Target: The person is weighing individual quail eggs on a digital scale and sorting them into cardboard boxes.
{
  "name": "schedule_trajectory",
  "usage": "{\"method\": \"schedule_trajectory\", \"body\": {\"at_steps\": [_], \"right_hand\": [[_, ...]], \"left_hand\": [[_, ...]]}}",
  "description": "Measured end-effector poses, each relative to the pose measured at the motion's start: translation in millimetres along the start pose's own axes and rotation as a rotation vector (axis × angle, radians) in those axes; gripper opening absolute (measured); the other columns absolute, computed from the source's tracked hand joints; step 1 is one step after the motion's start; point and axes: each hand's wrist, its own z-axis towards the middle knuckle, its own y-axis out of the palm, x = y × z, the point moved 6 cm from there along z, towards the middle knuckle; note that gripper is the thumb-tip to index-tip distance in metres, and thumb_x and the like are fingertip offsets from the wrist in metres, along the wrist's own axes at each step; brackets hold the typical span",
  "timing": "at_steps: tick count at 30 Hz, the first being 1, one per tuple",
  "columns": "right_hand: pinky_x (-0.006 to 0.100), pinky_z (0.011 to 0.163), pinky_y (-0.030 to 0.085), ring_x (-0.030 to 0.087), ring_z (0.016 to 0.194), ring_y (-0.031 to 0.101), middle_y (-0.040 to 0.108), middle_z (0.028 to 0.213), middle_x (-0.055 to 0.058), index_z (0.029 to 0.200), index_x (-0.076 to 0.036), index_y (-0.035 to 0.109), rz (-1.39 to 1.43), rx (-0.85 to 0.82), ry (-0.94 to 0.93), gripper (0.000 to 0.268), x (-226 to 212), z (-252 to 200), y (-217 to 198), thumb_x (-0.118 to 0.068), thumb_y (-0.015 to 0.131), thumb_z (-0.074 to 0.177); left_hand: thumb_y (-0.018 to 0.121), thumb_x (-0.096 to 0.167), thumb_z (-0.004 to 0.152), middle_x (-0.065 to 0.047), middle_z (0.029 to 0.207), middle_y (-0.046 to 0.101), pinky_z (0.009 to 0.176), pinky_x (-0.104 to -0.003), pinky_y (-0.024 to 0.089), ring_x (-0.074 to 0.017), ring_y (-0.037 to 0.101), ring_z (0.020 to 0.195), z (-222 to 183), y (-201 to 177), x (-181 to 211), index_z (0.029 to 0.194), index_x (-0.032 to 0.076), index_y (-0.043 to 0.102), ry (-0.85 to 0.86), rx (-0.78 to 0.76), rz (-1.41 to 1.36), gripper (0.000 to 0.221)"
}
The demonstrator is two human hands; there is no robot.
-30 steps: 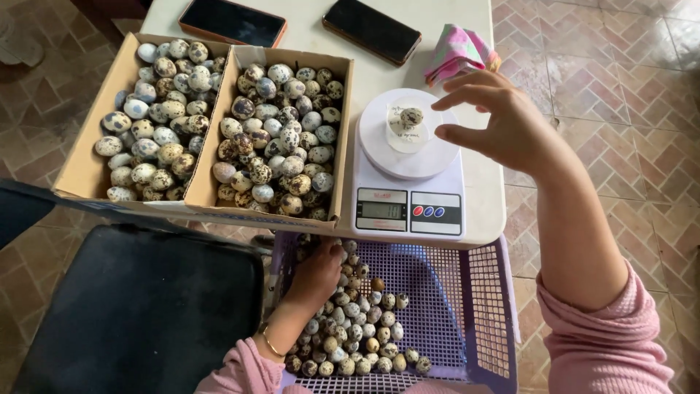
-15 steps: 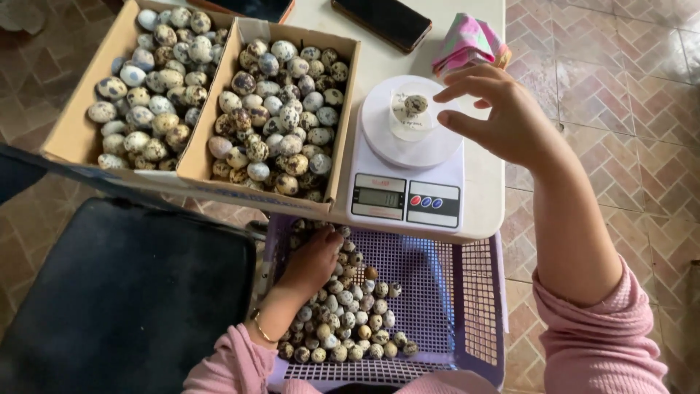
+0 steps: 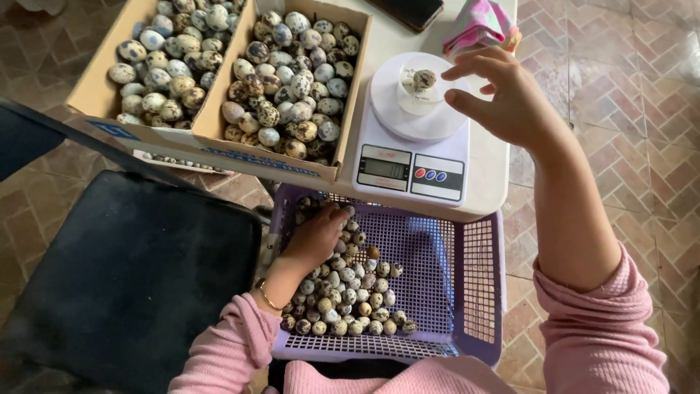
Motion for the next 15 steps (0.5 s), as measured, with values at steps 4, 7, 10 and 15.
{"method": "schedule_trajectory", "body": {"at_steps": [4,7,10,15], "right_hand": [[0.045,0.091,0.055,0.035,0.116,0.060,0.062,0.131,0.020,0.118,0.000,0.071,-0.013,0.024,-0.038,0.022,3,7,0,-0.011,0.072,0.099],[0.046,0.091,0.056,0.036,0.116,0.062,0.064,0.129,0.021,0.115,-0.004,0.073,-0.040,0.039,-0.012,0.018,12,10,4,-0.014,0.071,0.100],[0.045,0.086,0.057,0.034,0.114,0.063,0.066,0.127,0.019,0.112,-0.002,0.075,-0.025,0.074,-0.052,0.016,12,14,5,-0.011,0.073,0.098],[0.043,0.086,0.056,0.033,0.110,0.063,0.066,0.126,0.018,0.107,-0.002,0.076,-0.056,0.111,-0.026,0.012,12,11,4,-0.009,0.075,0.097]], "left_hand": [[0.040,-0.008,0.096,-0.015,0.128,0.057,0.059,-0.030,0.060,-0.0254,0.066,0.082,1,-4,3,0.131,0.004,0.053,0.016,-0.011,0.006,0.040],[0.037,-0.003,0.097,-0.018,0.145,0.050,0.057,-0.030,0.059,-0.0298,0.069,0.095,-1,-1,0,0.139,0.007,0.052,-0.030,-0.059,0.018,0.046],[0.043,-0.001,0.098,-0.013,0.117,0.059,0.064,-0.034,0.058,-0.0239,0.062,0.074,0,-3,-1,0.126,0.004,0.056,0.001,-0.015,-0.011,0.031],[0.044,-0.001,0.098,-0.012,0.117,0.060,0.062,-0.033,0.058,-0.0229,0.062,0.072,-3,-8,5,0.136,0.005,0.054,-0.004,-0.023,0.006,0.040]]}}
